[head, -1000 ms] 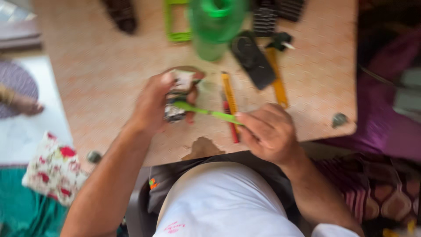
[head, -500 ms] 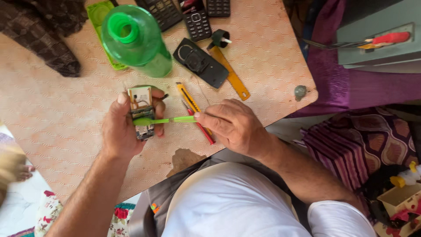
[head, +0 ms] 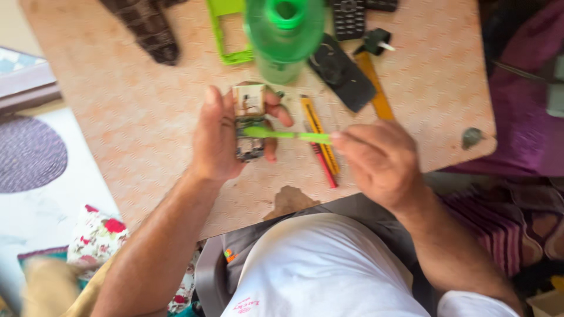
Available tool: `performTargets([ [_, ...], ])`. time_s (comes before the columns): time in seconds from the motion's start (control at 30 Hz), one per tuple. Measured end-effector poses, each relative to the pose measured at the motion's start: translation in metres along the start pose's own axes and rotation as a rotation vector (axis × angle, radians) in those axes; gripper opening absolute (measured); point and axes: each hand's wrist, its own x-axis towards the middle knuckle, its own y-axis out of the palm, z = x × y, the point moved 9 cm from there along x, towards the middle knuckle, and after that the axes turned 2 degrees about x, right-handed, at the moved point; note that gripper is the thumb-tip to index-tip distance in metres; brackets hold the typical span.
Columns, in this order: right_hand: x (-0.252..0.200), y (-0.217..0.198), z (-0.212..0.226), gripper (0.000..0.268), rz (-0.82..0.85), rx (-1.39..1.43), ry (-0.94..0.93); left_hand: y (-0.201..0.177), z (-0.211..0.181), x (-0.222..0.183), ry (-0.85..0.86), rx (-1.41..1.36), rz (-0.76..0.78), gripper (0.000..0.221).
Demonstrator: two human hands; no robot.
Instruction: The person removes the back cover and battery of a mobile phone, uses a screwdriver to take out internal components, and cleans the circuit board with a toothbrush and liquid from a green bottle.
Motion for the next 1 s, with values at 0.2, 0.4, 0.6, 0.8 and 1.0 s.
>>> performTargets([
  [0.2, 0.002, 0.007, 0.0, 0.025, -0.004, -0.011, 0.023, 0.0, 0.0, 0.004, -0.003, -0.059, 0.02, 0.086],
  [0.4, 0.004, 0.012, 0.003, 0.024, -0.011, 0.034, 0.047, -0.002, 0.001, 0.002, -0.001, -0.042, -0.007, 0.089],
  [0.6, -0.001, 0.015, 0.004, 0.026, 0.022, 0.059, 0.087, -0.001, 0.004, -0.003, -0.028, 0.013, -0.046, 0.09],
  [0.8, -0.005, 0.015, 0.001, 0.028, 0.018, 0.1, 0.102, -0.003, 0.002, -0.005, 0.0, 0.044, -0.093, 0.089],
  [1.0, -0.007, 0.013, -0.004, 0.029, -0.009, 0.082, 0.143, 0.001, 0.004, -0.005, 0.029, 0.088, -0.08, 0.088],
])
